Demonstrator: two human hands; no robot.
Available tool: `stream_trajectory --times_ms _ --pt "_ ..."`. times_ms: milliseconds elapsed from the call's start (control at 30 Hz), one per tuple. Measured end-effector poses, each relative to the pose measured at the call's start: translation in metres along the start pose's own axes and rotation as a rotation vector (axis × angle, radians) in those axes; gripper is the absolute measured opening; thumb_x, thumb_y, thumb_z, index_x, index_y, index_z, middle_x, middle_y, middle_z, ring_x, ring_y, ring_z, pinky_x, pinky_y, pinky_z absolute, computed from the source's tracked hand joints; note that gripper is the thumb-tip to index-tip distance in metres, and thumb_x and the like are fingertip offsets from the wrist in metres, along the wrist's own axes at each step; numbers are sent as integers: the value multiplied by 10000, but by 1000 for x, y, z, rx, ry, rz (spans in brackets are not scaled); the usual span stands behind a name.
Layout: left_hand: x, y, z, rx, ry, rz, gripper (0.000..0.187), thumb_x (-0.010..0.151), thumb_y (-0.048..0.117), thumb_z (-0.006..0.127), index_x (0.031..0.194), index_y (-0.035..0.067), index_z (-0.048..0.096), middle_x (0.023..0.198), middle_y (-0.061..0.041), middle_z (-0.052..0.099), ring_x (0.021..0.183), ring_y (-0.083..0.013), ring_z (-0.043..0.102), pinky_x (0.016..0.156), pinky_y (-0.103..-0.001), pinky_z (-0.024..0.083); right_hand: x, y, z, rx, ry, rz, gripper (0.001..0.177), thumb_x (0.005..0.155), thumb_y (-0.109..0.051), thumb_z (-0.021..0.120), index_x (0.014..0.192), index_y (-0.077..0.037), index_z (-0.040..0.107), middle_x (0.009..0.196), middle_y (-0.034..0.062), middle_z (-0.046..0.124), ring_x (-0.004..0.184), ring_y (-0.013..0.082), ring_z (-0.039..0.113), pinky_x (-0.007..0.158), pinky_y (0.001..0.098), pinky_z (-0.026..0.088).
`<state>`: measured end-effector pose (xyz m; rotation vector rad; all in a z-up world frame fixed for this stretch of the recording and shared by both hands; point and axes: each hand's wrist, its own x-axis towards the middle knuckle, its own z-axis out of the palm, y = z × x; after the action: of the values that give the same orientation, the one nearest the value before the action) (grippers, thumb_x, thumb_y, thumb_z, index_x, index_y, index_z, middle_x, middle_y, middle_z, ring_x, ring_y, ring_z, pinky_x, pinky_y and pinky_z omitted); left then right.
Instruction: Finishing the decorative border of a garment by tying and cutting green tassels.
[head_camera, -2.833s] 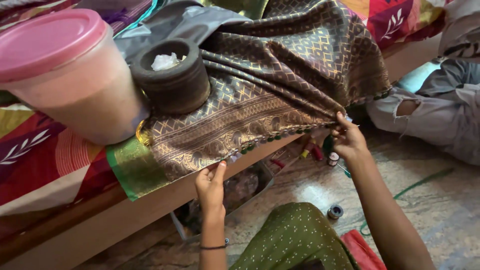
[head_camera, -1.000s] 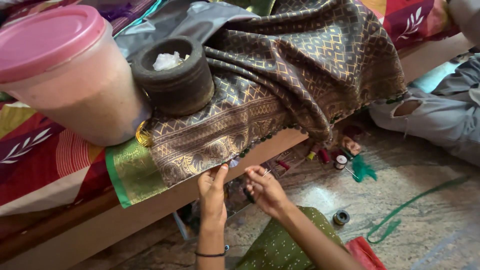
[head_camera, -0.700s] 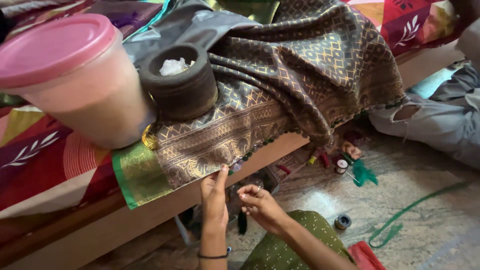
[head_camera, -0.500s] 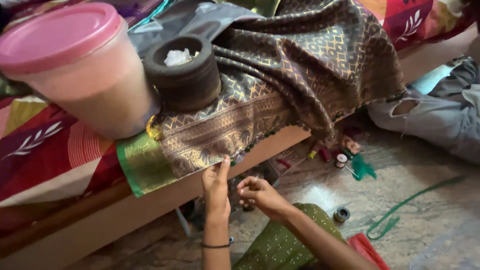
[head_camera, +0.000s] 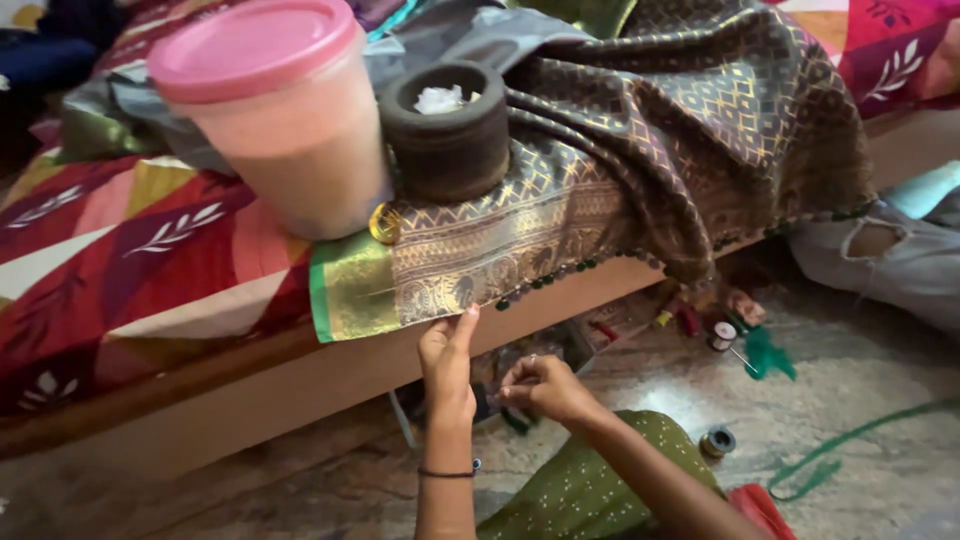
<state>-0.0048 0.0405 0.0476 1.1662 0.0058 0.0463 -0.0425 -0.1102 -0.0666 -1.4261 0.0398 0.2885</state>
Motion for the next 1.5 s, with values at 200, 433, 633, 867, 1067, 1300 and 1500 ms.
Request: stream_trajectory --times_ms 200,433,633,867,1067,1300,1500 --pt "2 -5 -5 25 -24 -4 163 911 139 732 993 2 765 976 -25 760 877 -86 651 810 -264 501 -11 -45 8 114 175 -42 184 868 61 668 1040 22 617 991 111 729 909 194 755 813 325 624" --pt "2 -1 0 54 -38 -13 174 918 121 740 988 -36 768 955 -38 764 837 -98 654 775 -275 500 -8 -70 1 138 182 -191 144 936 17 676 1063 84 658 993 136 729 910 213 745 812 338 628" --pt "12 -4 4 86 -47 59 171 908 109 763 984 -43 770 955 -49 758 841 -100 642 769 -283 500 3 -83 -2 49 217 -239 184 929 -37 673 1078 58 724 938 93 767 862 167 750 779 301 620" --pt "3 -6 1 83 -46 70 158 887 101 756 984 -23 766 968 -41 766 856 -95 664 787 -270 516 5 -73 -2 125 212 -262 122 952 -40 666 1048 31 687 891 84 741 807 146 709 733 291 597" --pt "6 -15 -2 78 -50 43 162 913 118 744 958 -35 769 938 -37 761 827 -87 649 754 -269 505 3 -72 -4 144 223 -267 60 959 -39 663 999 6 671 873 47 718 790 122 675 725 276 558" --pt "4 -19 -1 96 -22 20 156 923 127 731 959 -20 766 925 -29 757 812 -82 645 747 -260 506 -3 -73 -12 57 213 -273 54 954 -43 679 989 -4 668 871 27 713 789 104 662 725 264 544" --pt "15 -46 -9 33 -17 63 142 928 117 724 991 -10 730 952 -30 742 844 -93 652 783 -270 513 -3 -64 -13 78 214 -191 45 946 -34 674 980 -4 676 884 20 704 784 101 661 707 273 567"
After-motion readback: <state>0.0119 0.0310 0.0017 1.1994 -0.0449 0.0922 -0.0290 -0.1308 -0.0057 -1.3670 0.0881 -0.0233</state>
